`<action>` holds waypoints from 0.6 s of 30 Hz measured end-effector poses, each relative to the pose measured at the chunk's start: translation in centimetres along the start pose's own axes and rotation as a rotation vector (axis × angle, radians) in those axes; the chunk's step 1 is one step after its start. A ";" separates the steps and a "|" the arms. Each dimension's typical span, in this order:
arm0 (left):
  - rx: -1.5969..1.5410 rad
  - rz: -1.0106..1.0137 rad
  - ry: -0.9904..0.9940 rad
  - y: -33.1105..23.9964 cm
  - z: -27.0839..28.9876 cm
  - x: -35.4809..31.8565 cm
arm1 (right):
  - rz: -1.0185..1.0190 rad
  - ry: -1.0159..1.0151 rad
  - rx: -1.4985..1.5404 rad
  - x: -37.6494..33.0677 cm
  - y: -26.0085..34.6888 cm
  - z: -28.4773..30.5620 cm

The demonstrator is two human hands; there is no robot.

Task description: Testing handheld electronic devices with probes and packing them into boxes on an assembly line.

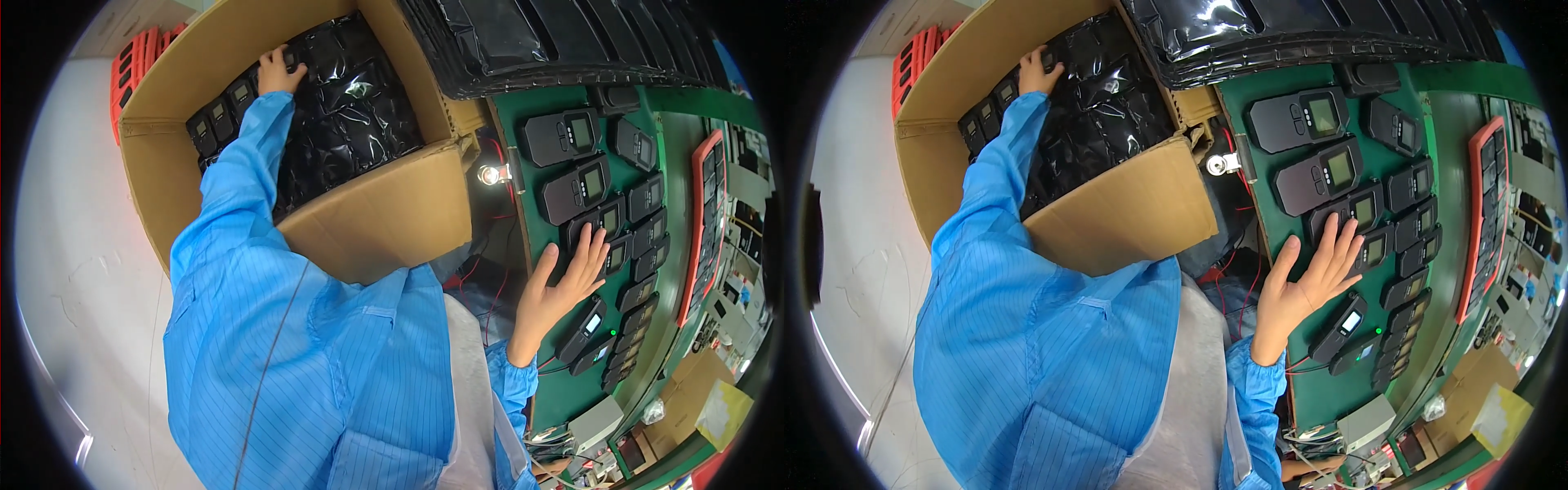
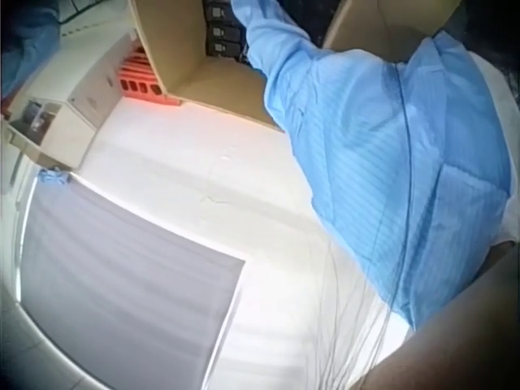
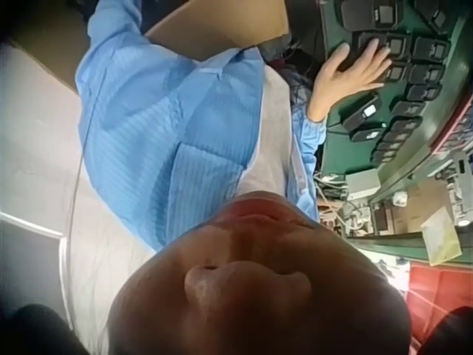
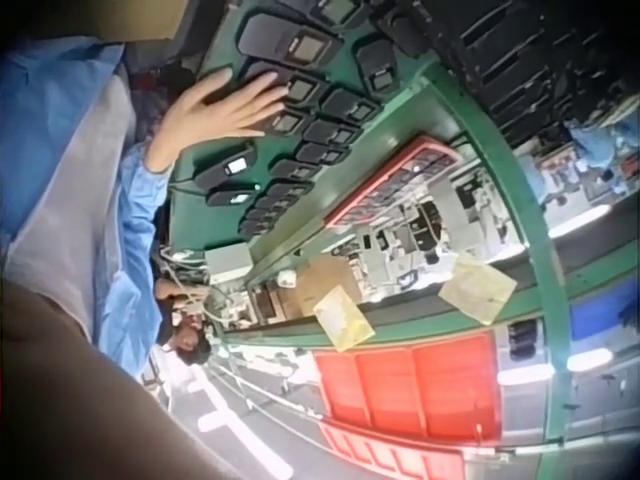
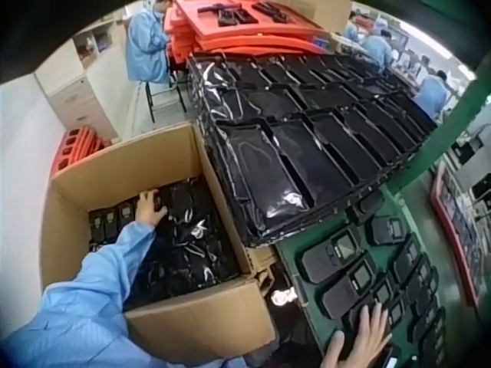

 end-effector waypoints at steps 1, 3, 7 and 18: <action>-0.049 -0.071 -0.027 0.2 0.7 0.0 | 0.002 -0.002 0.002 0.0 0.0 0.0; -0.024 -0.021 -0.049 0.6 2.0 0.0 | 0.006 0.000 0.007 0.0 0.1 0.1; 0.125 0.161 -0.027 0.5 3.5 -1.2 | -0.014 -0.005 0.003 -0.1 0.2 0.0; 0.166 0.372 0.377 4.1 2.0 -0.9 | -0.004 -0.015 -0.004 -0.1 0.2 0.2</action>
Point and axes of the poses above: each hand's wrist, its own x-axis towards the middle knuckle, its own z-axis out of the back of the hand, y = z × x, the point moved 3 cm from there along x, towards the middle knuckle, and after that the axes turned 9 degrees about -z, right-handed, at the moved point
